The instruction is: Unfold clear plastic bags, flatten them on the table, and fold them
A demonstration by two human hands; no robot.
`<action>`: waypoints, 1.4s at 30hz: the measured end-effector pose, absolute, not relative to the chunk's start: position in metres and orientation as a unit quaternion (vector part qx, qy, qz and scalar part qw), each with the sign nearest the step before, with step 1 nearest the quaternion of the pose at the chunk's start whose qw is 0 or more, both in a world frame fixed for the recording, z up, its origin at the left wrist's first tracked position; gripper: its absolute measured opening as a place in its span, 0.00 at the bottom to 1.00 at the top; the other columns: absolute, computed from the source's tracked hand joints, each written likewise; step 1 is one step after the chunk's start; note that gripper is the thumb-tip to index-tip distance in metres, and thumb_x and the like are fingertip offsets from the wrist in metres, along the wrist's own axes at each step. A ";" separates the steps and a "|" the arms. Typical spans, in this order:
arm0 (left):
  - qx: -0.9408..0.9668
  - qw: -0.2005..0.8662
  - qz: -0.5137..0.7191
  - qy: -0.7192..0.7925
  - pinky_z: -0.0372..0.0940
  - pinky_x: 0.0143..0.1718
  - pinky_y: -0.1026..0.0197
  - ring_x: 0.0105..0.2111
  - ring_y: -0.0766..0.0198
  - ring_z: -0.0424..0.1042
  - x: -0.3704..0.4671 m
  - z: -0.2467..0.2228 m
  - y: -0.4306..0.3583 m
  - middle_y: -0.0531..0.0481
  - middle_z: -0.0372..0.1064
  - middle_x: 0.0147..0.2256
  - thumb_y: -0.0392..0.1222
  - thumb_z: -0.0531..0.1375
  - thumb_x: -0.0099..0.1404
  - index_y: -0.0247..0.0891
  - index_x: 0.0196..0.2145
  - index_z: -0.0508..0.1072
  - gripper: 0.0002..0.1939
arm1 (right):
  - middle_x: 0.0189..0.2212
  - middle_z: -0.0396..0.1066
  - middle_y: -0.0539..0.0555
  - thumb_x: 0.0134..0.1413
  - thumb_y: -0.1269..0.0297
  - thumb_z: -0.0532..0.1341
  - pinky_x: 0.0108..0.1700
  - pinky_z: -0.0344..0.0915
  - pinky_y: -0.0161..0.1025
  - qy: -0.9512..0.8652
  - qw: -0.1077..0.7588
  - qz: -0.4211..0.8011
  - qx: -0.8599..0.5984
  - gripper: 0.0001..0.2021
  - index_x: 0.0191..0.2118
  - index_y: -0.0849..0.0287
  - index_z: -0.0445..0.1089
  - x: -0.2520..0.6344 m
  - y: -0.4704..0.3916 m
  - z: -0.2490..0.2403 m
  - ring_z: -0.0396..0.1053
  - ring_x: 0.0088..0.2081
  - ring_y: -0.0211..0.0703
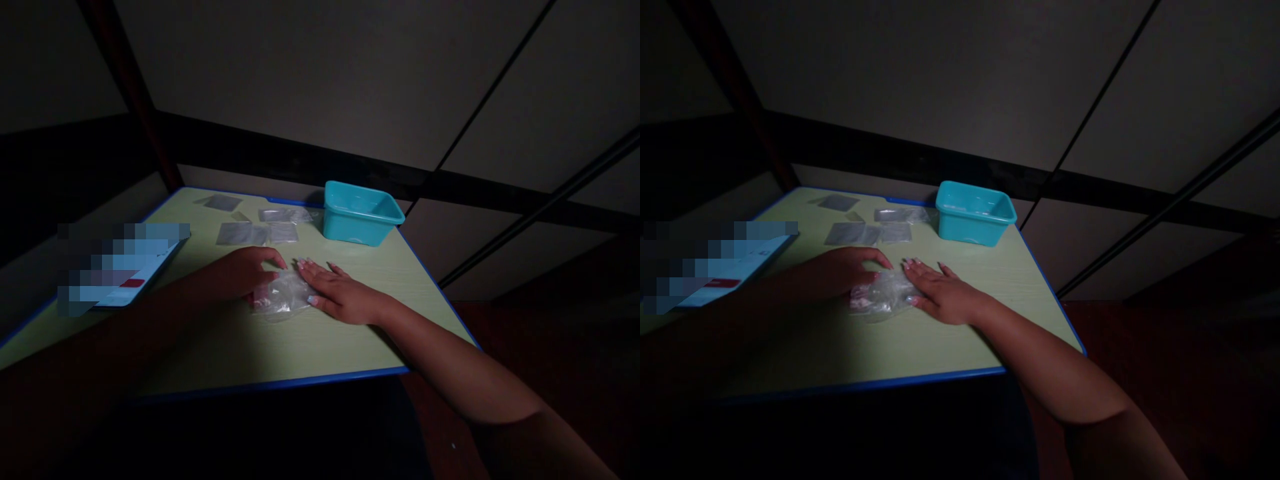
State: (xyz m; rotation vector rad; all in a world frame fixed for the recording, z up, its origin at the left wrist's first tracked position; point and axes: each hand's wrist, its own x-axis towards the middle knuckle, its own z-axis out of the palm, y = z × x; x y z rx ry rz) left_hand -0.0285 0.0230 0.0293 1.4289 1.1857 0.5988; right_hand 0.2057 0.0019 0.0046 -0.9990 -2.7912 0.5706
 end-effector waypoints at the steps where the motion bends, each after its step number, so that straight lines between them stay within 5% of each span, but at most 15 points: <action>1: 0.636 0.537 0.227 0.505 0.55 0.13 0.65 0.11 0.61 0.65 -0.030 0.029 0.024 0.55 0.65 0.12 0.38 0.64 0.49 0.37 0.37 0.73 0.15 | 0.67 0.35 0.61 0.65 0.57 0.46 0.61 0.36 0.65 -0.923 0.059 0.188 -0.332 0.31 0.68 0.54 0.32 0.206 0.002 0.005 0.34 0.67 0.49; 6: 0.753 0.355 0.110 0.543 0.63 0.23 0.59 0.17 0.56 0.70 -0.034 0.032 0.023 0.53 0.68 0.17 0.50 0.61 0.56 0.36 0.50 0.67 0.27 | 0.67 0.35 0.60 0.65 0.59 0.45 0.61 0.35 0.64 -0.923 0.054 0.178 -0.338 0.30 0.68 0.54 0.32 0.206 0.002 0.004 0.35 0.67 0.49; 10: 0.771 0.049 0.095 0.627 0.64 0.36 0.51 0.34 0.49 0.73 -0.033 0.042 0.021 0.40 0.73 0.35 0.53 0.52 0.64 0.35 0.48 0.68 0.22 | 0.67 0.33 0.60 0.65 0.59 0.46 0.62 0.33 0.63 -0.925 0.028 0.164 -0.341 0.31 0.67 0.56 0.30 0.205 0.001 0.005 0.33 0.67 0.48; 14: 0.800 -0.050 0.151 0.578 0.62 0.47 0.50 0.47 0.48 0.67 -0.031 0.034 0.022 0.36 0.69 0.45 0.49 0.49 0.67 0.30 0.48 0.68 0.21 | 0.67 0.33 0.60 0.65 0.57 0.46 0.62 0.33 0.62 -0.922 0.002 0.153 -0.355 0.32 0.67 0.57 0.30 0.203 0.000 0.006 0.32 0.67 0.47; 24: 0.885 -0.005 0.085 0.458 0.49 0.59 0.46 0.64 0.52 0.45 -0.007 -0.003 0.001 0.36 0.46 0.64 0.45 0.48 0.66 0.28 0.63 0.51 0.30 | 0.67 0.31 0.61 0.64 0.55 0.46 0.62 0.30 0.63 -0.927 -0.014 0.135 -0.350 0.33 0.67 0.60 0.30 0.202 -0.001 0.004 0.30 0.67 0.48; 42: 0.894 0.033 0.011 0.446 0.45 0.59 0.38 0.65 0.48 0.39 -0.015 -0.013 0.001 0.37 0.36 0.65 0.63 0.46 0.63 0.29 0.65 0.45 0.43 | 0.67 0.32 0.59 0.65 0.61 0.45 0.62 0.30 0.64 -0.925 -0.004 0.139 -0.354 0.30 0.67 0.58 0.30 0.206 -0.002 0.005 0.32 0.67 0.46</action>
